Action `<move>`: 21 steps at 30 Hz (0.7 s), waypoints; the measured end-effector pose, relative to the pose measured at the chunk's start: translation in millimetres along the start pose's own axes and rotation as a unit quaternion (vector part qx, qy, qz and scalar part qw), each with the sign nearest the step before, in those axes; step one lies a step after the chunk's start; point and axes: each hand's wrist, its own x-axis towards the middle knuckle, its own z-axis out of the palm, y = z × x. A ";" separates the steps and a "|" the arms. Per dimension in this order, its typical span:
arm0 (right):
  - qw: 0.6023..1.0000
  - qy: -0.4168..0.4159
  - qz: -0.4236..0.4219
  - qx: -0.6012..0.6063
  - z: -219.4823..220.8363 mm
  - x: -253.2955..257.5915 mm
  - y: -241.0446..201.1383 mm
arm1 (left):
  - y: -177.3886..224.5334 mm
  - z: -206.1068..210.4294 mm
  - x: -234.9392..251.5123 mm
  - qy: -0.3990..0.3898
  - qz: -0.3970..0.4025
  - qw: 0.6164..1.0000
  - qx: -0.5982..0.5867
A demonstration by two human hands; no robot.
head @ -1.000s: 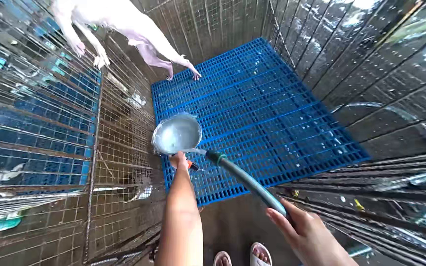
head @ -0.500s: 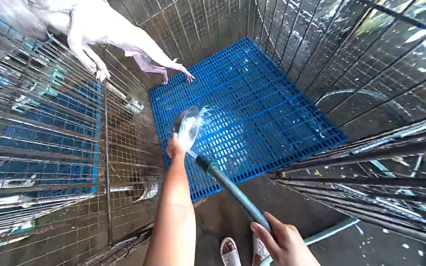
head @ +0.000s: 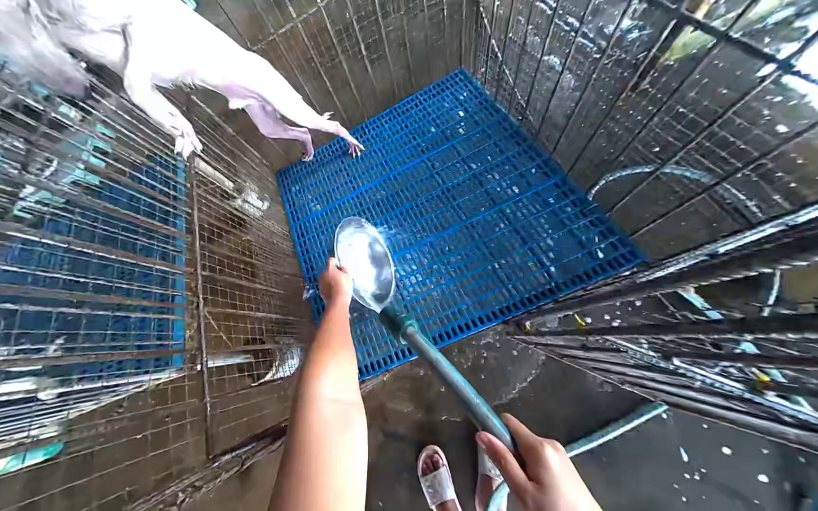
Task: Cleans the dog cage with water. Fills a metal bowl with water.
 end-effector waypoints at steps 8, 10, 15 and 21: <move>1.000 0.001 -0.013 0.009 -1.8 -4.2 -2.3 | 16.1 -9.8 -17.7 -0.056 0.027 0.997 0.036; 1.000 -0.005 -0.006 0.007 -1.2 -5.1 -3.4 | 20.0 -11.0 -24.4 -0.056 0.029 0.997 0.039; 0.996 0.088 0.018 0.020 -2.1 -3.0 3.6 | 23.4 -11.4 -39.0 -0.056 -0.042 0.997 -0.020; 0.974 0.201 -0.019 0.098 -9.9 8.6 14.2 | 8.1 8.3 -54.2 -0.032 -0.140 0.974 -0.176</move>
